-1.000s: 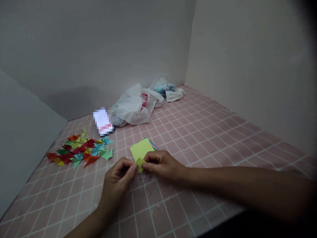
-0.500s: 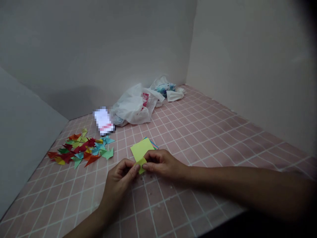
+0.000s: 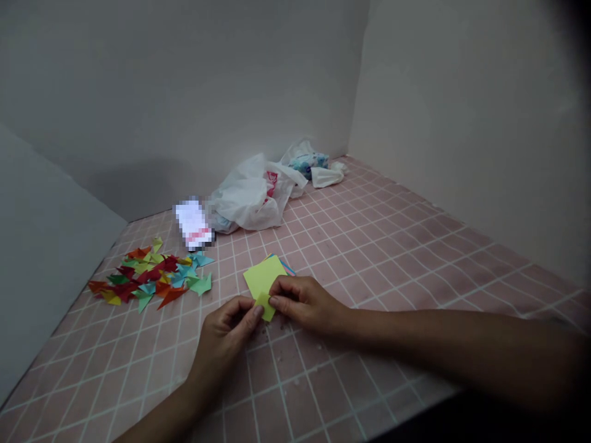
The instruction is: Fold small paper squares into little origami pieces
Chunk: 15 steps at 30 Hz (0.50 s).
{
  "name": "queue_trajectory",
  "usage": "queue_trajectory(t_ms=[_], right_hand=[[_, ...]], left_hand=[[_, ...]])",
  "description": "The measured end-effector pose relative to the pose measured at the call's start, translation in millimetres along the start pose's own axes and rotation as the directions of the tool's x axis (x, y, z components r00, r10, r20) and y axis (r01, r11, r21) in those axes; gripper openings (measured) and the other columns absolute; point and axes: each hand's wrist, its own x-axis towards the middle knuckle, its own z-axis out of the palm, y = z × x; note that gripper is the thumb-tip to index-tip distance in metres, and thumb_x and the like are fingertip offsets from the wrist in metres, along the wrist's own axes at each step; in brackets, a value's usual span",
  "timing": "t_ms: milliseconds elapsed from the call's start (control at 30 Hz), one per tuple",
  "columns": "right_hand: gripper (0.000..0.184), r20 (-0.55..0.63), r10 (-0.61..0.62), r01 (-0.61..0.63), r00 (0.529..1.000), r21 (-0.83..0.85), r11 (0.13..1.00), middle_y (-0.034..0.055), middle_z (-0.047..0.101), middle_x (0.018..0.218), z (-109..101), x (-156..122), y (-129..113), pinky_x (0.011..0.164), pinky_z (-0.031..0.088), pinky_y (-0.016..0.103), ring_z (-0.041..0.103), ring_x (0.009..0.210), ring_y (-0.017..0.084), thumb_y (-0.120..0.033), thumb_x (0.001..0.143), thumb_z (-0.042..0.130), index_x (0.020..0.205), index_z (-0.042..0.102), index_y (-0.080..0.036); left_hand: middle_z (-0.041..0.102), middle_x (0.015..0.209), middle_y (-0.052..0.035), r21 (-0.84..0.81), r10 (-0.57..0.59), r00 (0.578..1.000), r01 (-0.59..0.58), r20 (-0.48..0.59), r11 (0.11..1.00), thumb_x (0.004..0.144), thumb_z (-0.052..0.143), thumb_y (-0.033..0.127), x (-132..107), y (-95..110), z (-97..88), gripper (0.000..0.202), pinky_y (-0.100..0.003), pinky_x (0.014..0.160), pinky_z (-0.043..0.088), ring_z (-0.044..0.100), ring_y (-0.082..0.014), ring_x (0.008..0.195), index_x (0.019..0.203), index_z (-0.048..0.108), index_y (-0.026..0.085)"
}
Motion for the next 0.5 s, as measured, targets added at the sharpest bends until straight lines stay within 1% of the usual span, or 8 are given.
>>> queue_trajectory(t_ms=[67,133,200,300,400,500], right_hand=[[0.010,0.003,0.009,-0.009,1.000,0.031,0.999,-0.0013,0.060,0.065,0.8,0.2,0.6,0.055,0.041,0.022,0.054,0.058,0.011,-0.022,0.087,0.058,0.078,0.058,-0.017],[0.010,-0.006,0.012,-0.011,1.000,0.039,0.999,-0.0012,0.060,0.065,1.6,0.3,0.8,0.055,0.041,0.022,0.055,0.057,0.011,-0.020,0.086,0.059,0.076,0.058,-0.017],[0.011,-0.010,0.015,-0.015,1.000,0.043,0.999,-0.0012,0.060,0.065,2.2,0.2,0.6,0.054,0.041,0.022,0.054,0.056,0.010,-0.019,0.085,0.059,0.074,0.057,-0.017],[0.012,0.003,0.018,-0.018,1.000,0.054,0.998,-0.0014,0.058,0.063,2.0,-0.5,0.0,0.054,0.041,0.022,0.053,0.055,0.010,-0.020,0.085,0.059,0.073,0.057,-0.016],[0.016,0.027,0.016,-0.018,1.000,0.082,0.996,-0.0008,0.058,0.063,1.1,-1.5,-1.3,0.056,0.042,0.023,0.054,0.057,0.011,-0.024,0.090,0.055,0.076,0.059,-0.016],[0.023,0.057,0.032,-0.041,0.998,0.165,0.985,0.0003,0.059,0.064,0.2,-1.7,-2.9,0.059,0.043,0.025,0.056,0.059,0.012,-0.028,0.094,0.050,0.077,0.059,-0.015]], left_hand=[[0.060,0.068,0.0011,0.030,0.033,0.999,-0.033,0.000,0.999,0.084,0.067,0.036,0.0,0.7,-0.5,0.020,-0.022,0.058,0.040,0.051,-0.0126,0.063,0.076,0.070,0.017],[0.064,0.072,0.0001,0.035,0.066,0.998,-0.066,0.005,0.997,0.084,0.067,0.033,-0.1,1.6,-0.2,0.017,-0.022,0.061,0.044,0.056,-0.0134,0.067,0.078,0.071,0.018],[0.067,0.077,-0.0001,-0.004,0.084,0.996,-0.084,-0.034,0.996,0.083,0.069,0.030,-0.4,2.1,1.2,0.011,-0.023,0.065,0.047,0.060,-0.0143,0.072,0.084,0.070,0.019],[0.067,0.076,0.0025,-0.058,0.101,0.988,-0.108,-0.114,0.992,0.079,0.072,0.025,-1.3,2.3,3.8,0.009,-0.021,0.063,0.050,0.063,-0.0133,0.070,0.085,0.067,0.021],[0.066,0.073,0.0032,-0.037,0.139,0.981,-0.145,-0.132,0.989,0.079,0.071,0.022,-1.9,1.5,4.1,0.006,-0.020,0.062,0.051,0.063,-0.0121,0.067,0.082,0.066,0.020],[0.068,0.074,0.0029,-0.004,0.175,0.971,-0.178,-0.161,0.984,0.079,0.072,0.021,-1.6,-0.9,2.1,0.007,-0.020,0.062,0.053,0.064,-0.0120,0.067,0.084,0.067,0.020]])
